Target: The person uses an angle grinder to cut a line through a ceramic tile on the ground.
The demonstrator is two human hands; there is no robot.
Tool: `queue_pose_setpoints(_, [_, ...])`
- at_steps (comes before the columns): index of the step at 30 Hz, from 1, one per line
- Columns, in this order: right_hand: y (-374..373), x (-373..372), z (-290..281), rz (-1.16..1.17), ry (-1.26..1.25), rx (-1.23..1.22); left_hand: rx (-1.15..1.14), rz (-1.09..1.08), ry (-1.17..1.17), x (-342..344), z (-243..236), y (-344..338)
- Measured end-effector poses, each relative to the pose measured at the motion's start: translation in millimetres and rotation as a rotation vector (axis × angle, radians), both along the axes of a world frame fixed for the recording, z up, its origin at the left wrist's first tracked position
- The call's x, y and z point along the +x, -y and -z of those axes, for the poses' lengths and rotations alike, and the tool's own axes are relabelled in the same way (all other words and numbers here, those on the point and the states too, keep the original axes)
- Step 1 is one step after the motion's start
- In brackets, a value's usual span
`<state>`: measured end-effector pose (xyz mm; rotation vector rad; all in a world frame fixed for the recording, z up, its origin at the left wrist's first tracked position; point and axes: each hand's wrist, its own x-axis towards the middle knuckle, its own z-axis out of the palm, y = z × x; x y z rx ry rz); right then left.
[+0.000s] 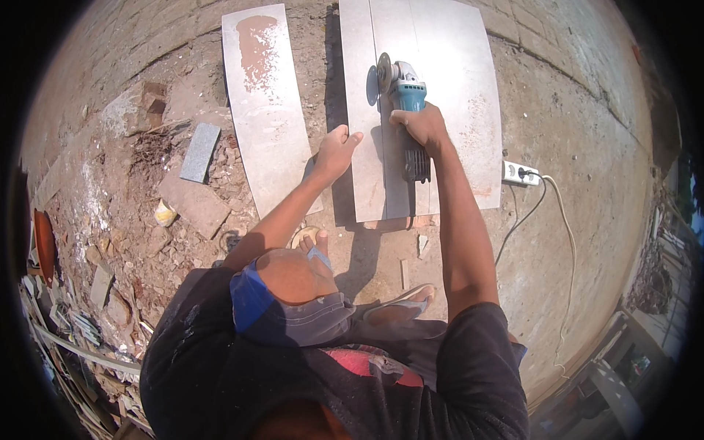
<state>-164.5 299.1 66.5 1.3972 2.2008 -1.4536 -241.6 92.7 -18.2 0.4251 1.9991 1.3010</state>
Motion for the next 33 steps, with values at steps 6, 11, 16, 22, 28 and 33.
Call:
queue_pose_setpoints(6, [-4.6, -7.5, -5.0, -0.008, -0.028, -0.029, 0.004, 0.010, -0.009, -0.9, 0.9, -2.5])
queue_pose_setpoints(11, [-5.1, -5.7, 1.5, 0.010, -0.013, -0.028, 0.028, -0.001, -0.032, -0.2, 4.2, -2.8])
queue_pose_setpoints(16, [-4.8, -1.3, 6.1, -0.005, 0.007, -0.004, 0.032, -0.011, -0.040, -0.5, 4.3, -4.4])
queue_pose_setpoints(22, [-2.4, -4.2, -3.4, -0.004, 0.010, -0.031, 0.034, -0.037, -0.034, -6.5, 7.1, -8.1])
queue_pose_setpoints(28, [-9.2, -8.1, 1.8, -0.006, -0.022, -0.020, 0.049, -0.055, -0.063, -10.6, 7.6, -15.9])
queue_pose_setpoints(33, [-13.8, -17.9, -3.2, -0.021, -0.025, -0.026, 0.039, -0.048, -0.046, -12.5, 4.2, -15.7])
